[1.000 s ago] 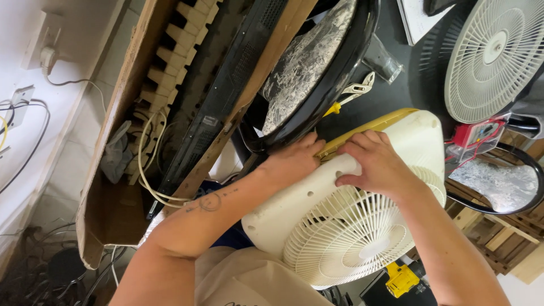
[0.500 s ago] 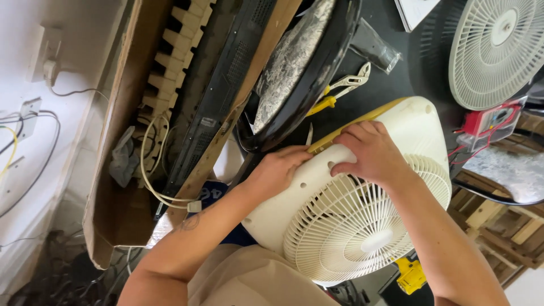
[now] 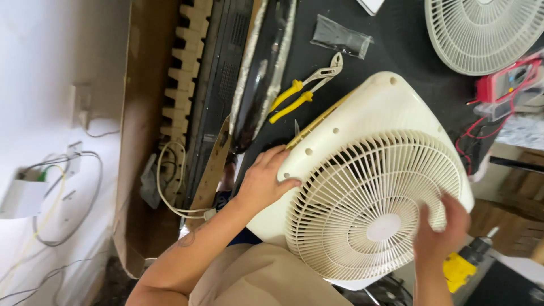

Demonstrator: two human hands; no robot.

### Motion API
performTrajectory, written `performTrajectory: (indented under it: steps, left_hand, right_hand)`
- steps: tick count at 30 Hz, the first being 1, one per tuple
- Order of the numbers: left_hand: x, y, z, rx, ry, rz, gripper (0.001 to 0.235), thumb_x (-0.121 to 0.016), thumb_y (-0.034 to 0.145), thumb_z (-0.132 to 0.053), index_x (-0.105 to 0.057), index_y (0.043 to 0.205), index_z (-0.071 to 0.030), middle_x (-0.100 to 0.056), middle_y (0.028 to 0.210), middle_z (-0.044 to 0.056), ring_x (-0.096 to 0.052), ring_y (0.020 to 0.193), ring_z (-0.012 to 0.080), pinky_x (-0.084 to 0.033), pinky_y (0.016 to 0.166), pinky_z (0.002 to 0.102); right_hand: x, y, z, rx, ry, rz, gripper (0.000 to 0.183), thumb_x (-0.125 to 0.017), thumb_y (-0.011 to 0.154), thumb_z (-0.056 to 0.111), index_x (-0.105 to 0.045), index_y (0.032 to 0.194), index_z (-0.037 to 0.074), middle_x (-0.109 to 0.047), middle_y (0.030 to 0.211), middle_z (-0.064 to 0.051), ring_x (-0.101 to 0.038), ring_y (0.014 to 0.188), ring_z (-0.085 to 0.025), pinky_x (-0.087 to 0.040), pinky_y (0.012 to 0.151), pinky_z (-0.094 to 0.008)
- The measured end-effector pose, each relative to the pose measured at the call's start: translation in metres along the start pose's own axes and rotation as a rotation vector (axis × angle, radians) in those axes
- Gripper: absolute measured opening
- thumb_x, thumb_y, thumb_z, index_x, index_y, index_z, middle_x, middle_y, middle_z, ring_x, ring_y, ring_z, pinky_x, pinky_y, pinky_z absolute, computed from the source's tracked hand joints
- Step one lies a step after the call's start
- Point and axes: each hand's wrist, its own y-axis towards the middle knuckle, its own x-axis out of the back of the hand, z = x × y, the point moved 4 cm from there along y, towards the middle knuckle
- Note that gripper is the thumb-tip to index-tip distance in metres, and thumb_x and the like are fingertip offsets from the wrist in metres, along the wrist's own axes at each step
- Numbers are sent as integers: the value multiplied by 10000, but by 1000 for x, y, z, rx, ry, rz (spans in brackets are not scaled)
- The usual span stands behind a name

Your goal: Assembling an electric fan by attaching the blades to the motor shaft and securing the front protective grill.

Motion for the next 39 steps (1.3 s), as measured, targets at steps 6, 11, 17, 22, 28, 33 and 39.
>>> performTrajectory:
  steps: [6,11,17,22,28,33,39]
  left_hand:
    - [-6,1,-10,102,97,-42,840,-782,869,-565,-563,1499,-55,-535,1465,120,-495,1365,342,-483,1062,503]
    - [-7,1,-15,133,75,-154,754,-826,838,-521,-648,1425,-83,-618,1433,99,-587,1314,276,-470,1103,434]
    - [-14,1,-14,78,16,-249,705,-864,825,-433,-677,1400,-71,-635,1474,107,-599,1346,260,-439,1174,395]
    - [-11,7,-22,79,-38,-279,692,-836,853,-415,-657,1423,-66,-636,1466,101,-601,1341,247,-471,1148,369]
    - [-21,16,-8,113,72,-232,732,-760,908,-487,-596,1485,-66,-579,1543,153,-594,1377,255,-440,1171,325]
    - [-24,19,4,102,70,-226,766,-777,905,-485,-580,1492,-33,-579,1541,163,-560,1418,260,-419,1191,326]
    - [-23,21,3,90,83,-188,787,-778,912,-485,-560,1502,-14,-560,1547,198,-537,1437,295,-398,1214,366]
  right_hand:
    - [1,-206,-101,-1382,-66,-117,544,-711,1173,262,-404,1497,-50,-458,1399,-244,-480,1291,-436,-427,975,-541]
    - [-8,-219,-76,-2117,351,99,529,-392,1114,775,-361,1143,248,-354,1056,24,-325,892,-243,-257,762,-445]
    - [-2,-227,-67,-1697,532,16,231,-423,1163,532,-510,1120,322,-373,875,18,-358,756,-148,-243,632,-384]
    - [-14,-259,-74,-2566,780,-1798,668,-961,391,487,-914,932,98,-777,825,7,-708,780,-73,-607,808,-283]
    - [11,-219,-75,-1306,-227,628,975,-740,833,-316,-334,1559,192,-623,1300,-280,-696,1055,-560,-532,830,-646]
    - [1,-231,-81,-1241,-170,560,1073,-746,745,-417,-316,1565,126,-492,1529,-265,-512,1350,-530,-398,1148,-626]
    - [18,-175,-19,-2144,411,-188,675,-474,1043,697,-417,1609,334,-427,1656,10,-387,1515,-342,-337,1242,-543]
